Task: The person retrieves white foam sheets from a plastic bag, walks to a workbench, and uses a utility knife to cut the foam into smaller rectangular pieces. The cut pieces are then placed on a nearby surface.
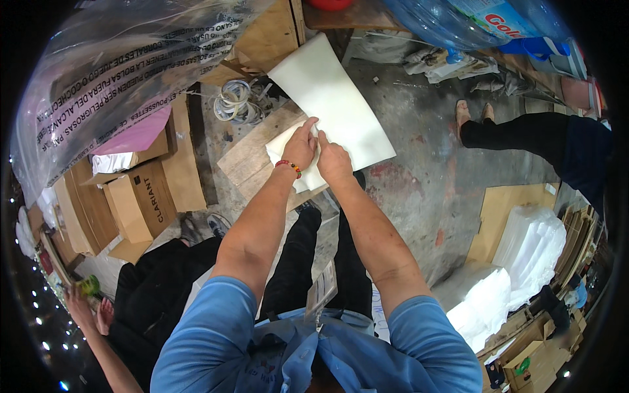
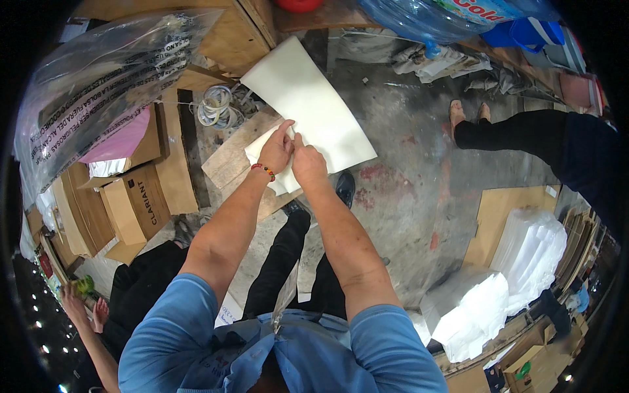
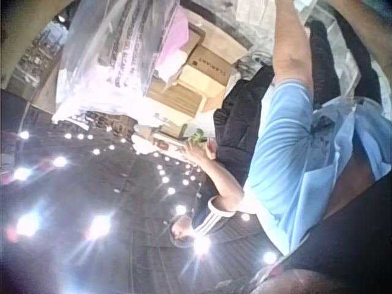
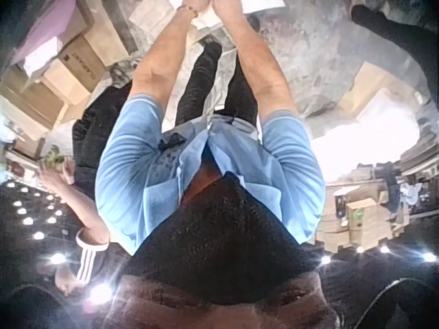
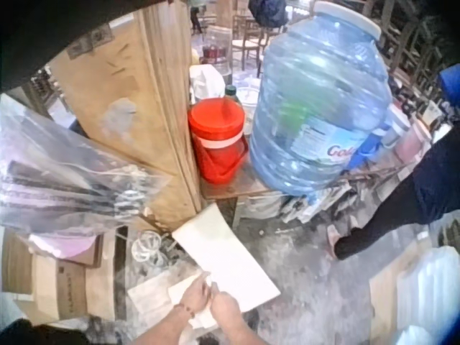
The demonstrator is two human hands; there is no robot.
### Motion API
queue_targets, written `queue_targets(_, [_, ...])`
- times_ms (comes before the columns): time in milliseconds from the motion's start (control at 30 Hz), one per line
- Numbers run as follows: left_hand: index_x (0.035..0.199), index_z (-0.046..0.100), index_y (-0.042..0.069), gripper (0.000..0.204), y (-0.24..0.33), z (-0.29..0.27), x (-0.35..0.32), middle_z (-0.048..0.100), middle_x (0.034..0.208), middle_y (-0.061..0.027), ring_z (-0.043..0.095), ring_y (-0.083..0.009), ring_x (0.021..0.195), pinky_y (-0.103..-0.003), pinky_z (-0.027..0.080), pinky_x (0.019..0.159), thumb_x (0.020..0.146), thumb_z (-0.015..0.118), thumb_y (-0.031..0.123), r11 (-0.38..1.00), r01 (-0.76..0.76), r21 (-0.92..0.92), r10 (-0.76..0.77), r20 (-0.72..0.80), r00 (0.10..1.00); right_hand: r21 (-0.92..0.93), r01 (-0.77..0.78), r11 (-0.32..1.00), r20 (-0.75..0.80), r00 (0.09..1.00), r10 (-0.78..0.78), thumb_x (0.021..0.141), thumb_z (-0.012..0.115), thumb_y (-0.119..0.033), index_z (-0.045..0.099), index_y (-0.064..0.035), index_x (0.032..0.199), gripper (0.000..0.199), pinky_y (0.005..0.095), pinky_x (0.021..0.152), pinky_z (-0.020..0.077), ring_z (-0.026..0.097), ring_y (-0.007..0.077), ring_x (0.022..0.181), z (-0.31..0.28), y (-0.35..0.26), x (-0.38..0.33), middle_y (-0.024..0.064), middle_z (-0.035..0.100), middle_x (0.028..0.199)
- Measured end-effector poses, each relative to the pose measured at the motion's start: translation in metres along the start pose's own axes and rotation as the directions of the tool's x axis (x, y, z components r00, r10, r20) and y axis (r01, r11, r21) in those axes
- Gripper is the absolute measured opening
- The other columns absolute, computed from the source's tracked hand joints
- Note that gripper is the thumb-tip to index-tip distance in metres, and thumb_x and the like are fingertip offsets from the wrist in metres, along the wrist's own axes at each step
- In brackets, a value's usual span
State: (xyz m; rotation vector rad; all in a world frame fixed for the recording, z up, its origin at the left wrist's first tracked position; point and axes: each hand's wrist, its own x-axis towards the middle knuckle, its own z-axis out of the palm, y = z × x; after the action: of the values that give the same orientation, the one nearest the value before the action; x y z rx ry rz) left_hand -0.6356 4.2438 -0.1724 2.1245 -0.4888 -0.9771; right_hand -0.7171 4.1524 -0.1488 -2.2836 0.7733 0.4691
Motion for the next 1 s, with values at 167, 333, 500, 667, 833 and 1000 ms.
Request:
queue_targets(167, [0.136,0.049,0.015,0.049,-0.001,-0.004,0.012,0.059,0.106,-0.0201,0.058,-0.0332,0.098,-0.04,0.046,0.088,0.088,0.047,0.003,0.968,-0.084,0.235,0.075,0.049,0.996,-0.014,-0.021,1.0,0.013,1.0,0.022,0.087,0.048,-0.007,0.042,-0.0094,0.14,0.053,0.0475,0.077,0.0528,0.065,0.0396,0.086,0.003,0.0,-0.003,0.0251,0.065,0.091])
queue_targets(333, [0.14,0.046,0.016,0.052,0.002,-0.004,0.018,0.059,0.108,-0.0196,0.059,-0.0322,0.099,-0.039,0.046,0.089,0.089,0.049,0.007,0.956,-0.025,0.293,0.0,0.086,0.996,-0.033,-0.004,0.999,0.005,1.0,0.004,0.085,0.048,-0.005,0.043,-0.0071,0.139,0.054,0.0473,0.077,0.053,0.066,0.0396,0.085,0.003,0.004,-0.008,0.0249,0.066,0.089])
queue_targets(500, [0.142,0.044,0.018,0.053,0.005,-0.004,0.019,0.059,0.109,-0.0188,0.059,-0.0309,0.1,-0.038,0.046,0.09,0.09,0.05,0.01,0.955,0.016,0.297,-0.04,0.075,0.996,-0.025,0.012,1.0,0.036,0.999,-0.011,0.087,0.048,-0.005,0.042,-0.0064,0.139,0.053,0.046,0.079,0.0538,0.066,0.039,0.088,0.008,0.014,-0.015,0.0252,0.065,0.095])
queue_targets(667, [0.142,0.043,0.018,0.053,0.004,-0.004,0.02,0.059,0.11,-0.0197,0.059,-0.0313,0.102,-0.038,0.045,0.091,0.091,0.05,0.011,0.951,0.002,0.311,-0.027,0.077,0.997,-0.015,0.044,0.999,-0.05,0.998,-0.045,0.083,0.049,-0.001,0.047,-0.0011,0.136,0.053,0.0465,0.075,0.0531,0.066,0.0381,0.081,0.014,0.021,-0.022,0.0243,0.066,0.083])
queue_targets(833, [0.141,0.044,0.017,0.051,0.005,-0.004,0.02,0.059,0.111,-0.0204,0.058,-0.0322,0.103,-0.039,0.045,0.092,0.091,0.049,0.012,0.951,0.005,0.308,-0.028,0.07,0.997,-0.05,0.043,0.998,-0.073,0.996,-0.046,0.082,0.05,-0.001,0.047,-0.0008,0.135,0.053,0.0466,0.073,0.0532,0.066,0.0382,0.078,0.018,0.027,-0.031,0.0225,0.067,0.083])
queue_targets(1000, [0.141,0.045,0.018,0.05,0.006,-0.003,0.02,0.059,0.114,-0.0206,0.058,-0.0326,0.105,-0.039,0.045,0.093,0.091,0.048,0.013,0.951,0.016,0.31,-0.039,0.066,0.997,-0.021,0.038,0.999,-0.039,0.998,-0.039,0.083,0.051,-0.003,0.044,-0.004,0.137,0.055,0.0477,0.073,0.0542,0.066,0.0402,0.079,0.021,0.037,-0.043,0.0256,0.065,0.085])
